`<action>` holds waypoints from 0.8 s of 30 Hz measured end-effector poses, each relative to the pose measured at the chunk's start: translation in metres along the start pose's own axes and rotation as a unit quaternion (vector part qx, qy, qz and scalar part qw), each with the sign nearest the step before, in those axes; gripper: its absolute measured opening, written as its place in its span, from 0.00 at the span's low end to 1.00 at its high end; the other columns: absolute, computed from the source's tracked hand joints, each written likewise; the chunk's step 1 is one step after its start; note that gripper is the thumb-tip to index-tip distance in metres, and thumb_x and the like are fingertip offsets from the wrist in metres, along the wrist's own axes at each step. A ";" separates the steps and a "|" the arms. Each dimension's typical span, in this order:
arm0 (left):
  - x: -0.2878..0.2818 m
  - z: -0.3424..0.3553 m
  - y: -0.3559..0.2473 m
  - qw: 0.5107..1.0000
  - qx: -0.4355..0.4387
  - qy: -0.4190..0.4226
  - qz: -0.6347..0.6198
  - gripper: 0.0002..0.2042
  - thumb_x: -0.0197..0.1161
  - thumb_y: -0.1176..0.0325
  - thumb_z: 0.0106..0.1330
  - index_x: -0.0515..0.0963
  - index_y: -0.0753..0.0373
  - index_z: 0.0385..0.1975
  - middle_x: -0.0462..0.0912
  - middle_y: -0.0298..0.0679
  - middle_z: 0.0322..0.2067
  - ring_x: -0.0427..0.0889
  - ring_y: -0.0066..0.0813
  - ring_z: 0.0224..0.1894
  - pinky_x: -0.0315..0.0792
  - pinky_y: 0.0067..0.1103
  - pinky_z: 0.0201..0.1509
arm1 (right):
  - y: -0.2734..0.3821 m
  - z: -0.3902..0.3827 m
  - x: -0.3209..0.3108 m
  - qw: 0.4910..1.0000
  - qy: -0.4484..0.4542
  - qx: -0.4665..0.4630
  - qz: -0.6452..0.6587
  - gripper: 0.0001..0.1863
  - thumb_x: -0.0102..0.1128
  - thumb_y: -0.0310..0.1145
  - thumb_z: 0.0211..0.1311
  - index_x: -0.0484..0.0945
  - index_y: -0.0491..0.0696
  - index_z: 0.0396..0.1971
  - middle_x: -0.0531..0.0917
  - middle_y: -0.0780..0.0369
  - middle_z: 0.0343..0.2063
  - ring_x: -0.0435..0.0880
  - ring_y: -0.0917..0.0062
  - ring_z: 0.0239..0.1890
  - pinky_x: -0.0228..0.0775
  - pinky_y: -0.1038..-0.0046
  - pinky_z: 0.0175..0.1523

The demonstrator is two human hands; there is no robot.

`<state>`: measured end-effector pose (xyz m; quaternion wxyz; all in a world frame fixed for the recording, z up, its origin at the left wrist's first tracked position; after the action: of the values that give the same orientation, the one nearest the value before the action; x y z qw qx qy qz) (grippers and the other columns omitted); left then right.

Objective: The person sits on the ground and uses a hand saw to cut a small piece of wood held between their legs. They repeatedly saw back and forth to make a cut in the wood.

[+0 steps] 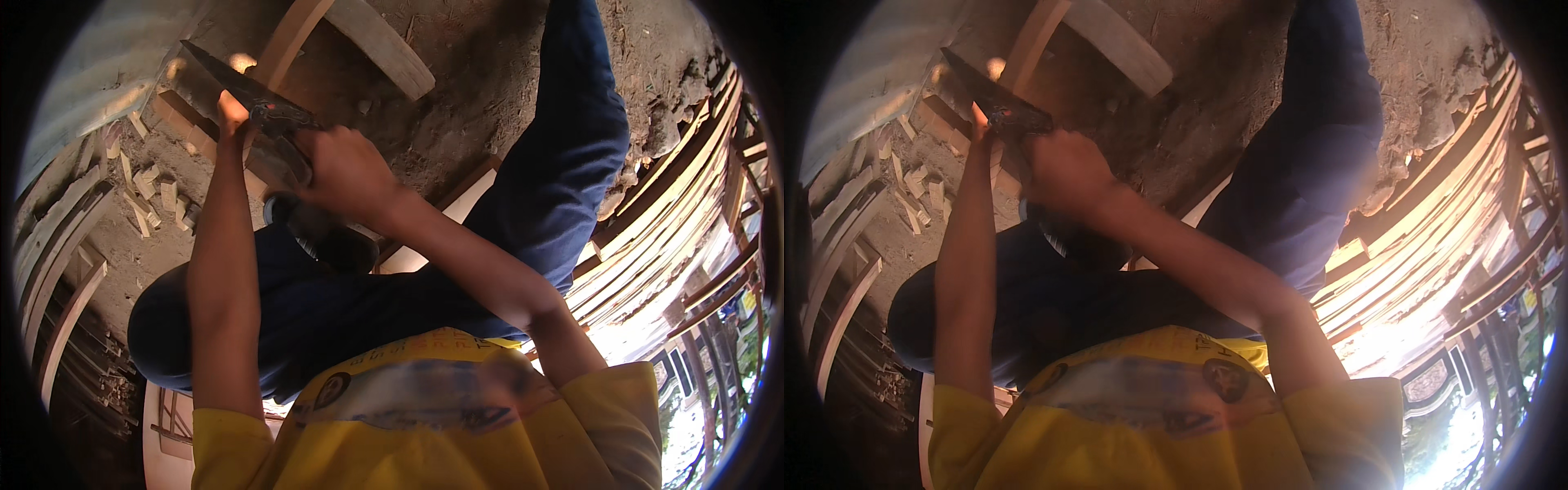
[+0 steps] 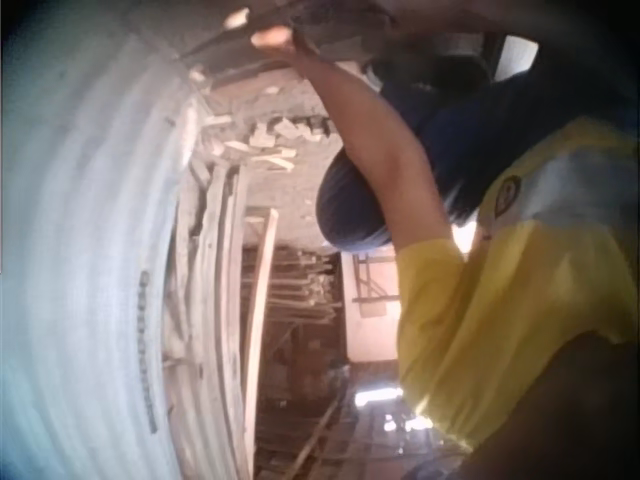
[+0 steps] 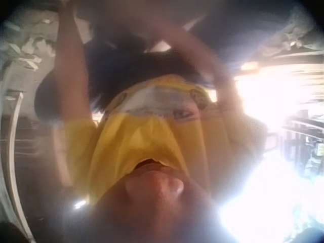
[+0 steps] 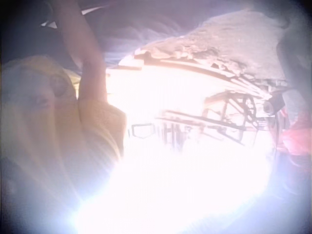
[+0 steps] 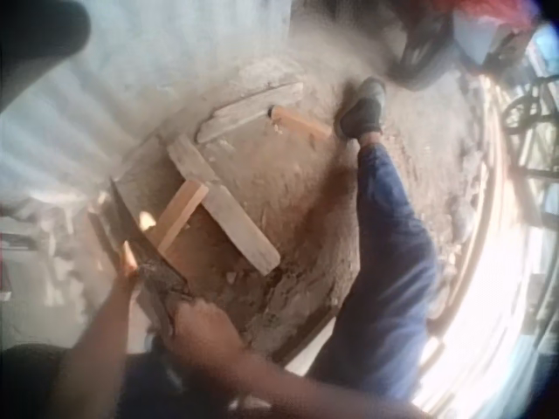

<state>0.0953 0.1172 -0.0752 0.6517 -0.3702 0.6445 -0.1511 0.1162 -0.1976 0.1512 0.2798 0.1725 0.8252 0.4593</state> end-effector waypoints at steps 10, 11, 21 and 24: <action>0.033 0.026 0.050 0.982 0.014 0.052 0.183 0.09 0.64 0.65 0.50 0.78 0.65 0.24 0.80 0.51 0.22 0.81 0.50 0.26 0.73 0.36 0.27 | -0.004 0.001 -0.003 0.999 -0.028 -0.041 -0.022 0.07 0.62 0.27 0.51 0.76 0.40 0.30 0.79 0.51 0.20 0.82 0.56 0.26 0.74 0.64 0.31; 0.033 0.035 0.024 0.993 0.051 0.041 0.102 0.09 0.64 0.66 0.50 0.78 0.65 0.23 0.79 0.51 0.22 0.81 0.50 0.26 0.72 0.36 0.27 | -0.009 0.026 0.003 0.997 -0.055 -0.049 -0.027 0.08 0.62 0.27 0.51 0.76 0.40 0.30 0.78 0.51 0.20 0.82 0.55 0.27 0.74 0.63 0.32; 0.027 0.020 0.068 0.987 -0.102 0.014 0.121 0.11 0.61 0.64 0.55 0.77 0.68 0.23 0.78 0.51 0.22 0.80 0.45 0.25 0.71 0.32 0.26 | -0.004 -0.066 -0.034 0.999 0.013 -0.014 -0.026 0.08 0.62 0.27 0.52 0.76 0.39 0.29 0.78 0.51 0.20 0.82 0.59 0.23 0.72 0.67 0.28; 0.023 0.028 0.048 0.992 -0.032 0.009 0.118 0.12 0.60 0.63 0.56 0.77 0.68 0.23 0.78 0.49 0.21 0.80 0.43 0.24 0.70 0.32 0.26 | 0.002 0.026 0.001 0.998 -0.027 -0.051 -0.036 0.08 0.62 0.28 0.51 0.76 0.39 0.29 0.79 0.51 0.18 0.82 0.58 0.24 0.73 0.66 0.28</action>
<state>0.1113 0.1421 -0.1273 0.6465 -0.3111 0.6944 -0.0556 0.1312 -0.1789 0.1418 0.3269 0.1409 0.7984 0.4856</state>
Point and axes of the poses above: each hand's wrist, its own z-axis towards the middle knuckle, its own x-axis out of the palm, y = z × x, the point moved 8 cm from there along z, towards the middle knuckle
